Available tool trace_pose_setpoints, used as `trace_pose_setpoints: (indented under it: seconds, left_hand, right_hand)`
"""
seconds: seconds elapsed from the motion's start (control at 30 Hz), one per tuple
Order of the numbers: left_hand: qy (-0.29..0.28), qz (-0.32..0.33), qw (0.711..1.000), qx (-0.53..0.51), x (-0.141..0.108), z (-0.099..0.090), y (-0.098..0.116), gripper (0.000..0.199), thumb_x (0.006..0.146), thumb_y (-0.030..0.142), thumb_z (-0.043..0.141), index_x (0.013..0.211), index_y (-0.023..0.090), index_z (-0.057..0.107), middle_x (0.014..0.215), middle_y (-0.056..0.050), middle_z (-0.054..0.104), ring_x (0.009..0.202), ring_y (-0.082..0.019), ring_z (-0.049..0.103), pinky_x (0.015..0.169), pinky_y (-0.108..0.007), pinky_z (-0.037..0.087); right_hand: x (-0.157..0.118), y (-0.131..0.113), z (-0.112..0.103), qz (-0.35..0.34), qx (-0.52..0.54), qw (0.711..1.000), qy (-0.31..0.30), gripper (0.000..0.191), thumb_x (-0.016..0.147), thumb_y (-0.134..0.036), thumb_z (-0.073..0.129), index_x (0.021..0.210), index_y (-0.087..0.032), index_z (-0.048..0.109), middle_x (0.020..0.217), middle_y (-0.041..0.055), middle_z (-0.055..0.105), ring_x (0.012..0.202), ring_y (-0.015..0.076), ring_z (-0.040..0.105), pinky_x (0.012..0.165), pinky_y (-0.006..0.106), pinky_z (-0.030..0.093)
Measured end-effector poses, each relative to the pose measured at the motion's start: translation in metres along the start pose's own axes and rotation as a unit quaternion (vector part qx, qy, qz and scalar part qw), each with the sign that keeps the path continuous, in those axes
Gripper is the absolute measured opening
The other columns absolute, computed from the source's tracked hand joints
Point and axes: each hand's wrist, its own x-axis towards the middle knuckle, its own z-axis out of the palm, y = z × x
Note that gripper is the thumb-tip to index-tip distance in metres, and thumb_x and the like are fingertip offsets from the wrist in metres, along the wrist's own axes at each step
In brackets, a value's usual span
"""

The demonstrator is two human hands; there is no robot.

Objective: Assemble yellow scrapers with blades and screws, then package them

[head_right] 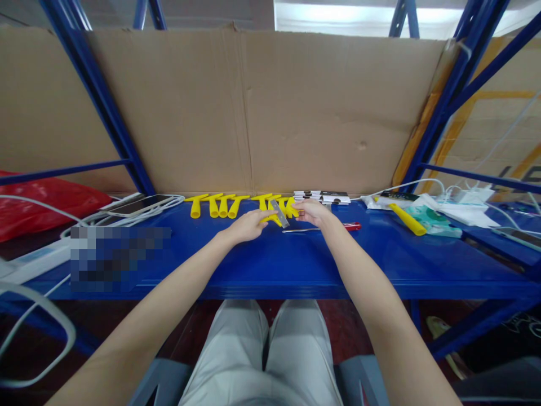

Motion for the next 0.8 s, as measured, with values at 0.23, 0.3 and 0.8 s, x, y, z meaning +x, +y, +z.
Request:
trace_pose_setpoints:
  seconds: [0.23, 0.3, 0.8]
  left_hand:
    - [-0.018, 0.004, 0.999, -0.031, 0.0, -0.001, 0.0, 0.049, 0.085, 0.015, 0.046, 0.133, 0.024, 0.047, 0.133, -0.007, 0.054, 0.121, -0.021, 0.051, 0.1, -0.034, 0.041]
    - [-0.022, 0.006, 0.999, -0.034, 0.0, -0.001, 0.0, 0.049, 0.085, 0.014, 0.046, 0.133, 0.023, 0.046, 0.133, -0.007, 0.054, 0.121, -0.021, 0.051, 0.1, -0.033, 0.04]
    - [-0.003, 0.014, 0.998, -0.06, 0.001, 0.002, -0.001, 0.047, 0.084, 0.015, 0.05, 0.131, 0.022, 0.051, 0.128, -0.007, 0.058, 0.118, -0.021, 0.054, 0.1, -0.033, 0.04]
  right_hand:
    - [-0.005, -0.002, 0.005, -0.022, -0.031, 0.999, -0.013, 0.014, 0.085, -0.008, 0.052, 0.073, -0.012, 0.057, 0.053, 0.0014, 0.058, 0.048, 0.0082, 0.052, 0.047, 0.019, 0.044]
    - [-0.007, -0.001, 0.009, -0.041, -0.057, 0.997, -0.011, 0.017, 0.085, -0.011, 0.054, 0.068, -0.012, 0.055, 0.048, -0.0014, 0.052, 0.043, 0.0058, 0.045, 0.042, 0.017, 0.038]
    - [-0.006, 0.001, 0.012, -0.075, -0.087, 0.993, -0.029, 0.028, 0.087, -0.02, 0.051, 0.062, -0.017, 0.04, 0.044, -0.0087, 0.03, 0.036, 0.0025, 0.022, 0.037, 0.017, 0.013]
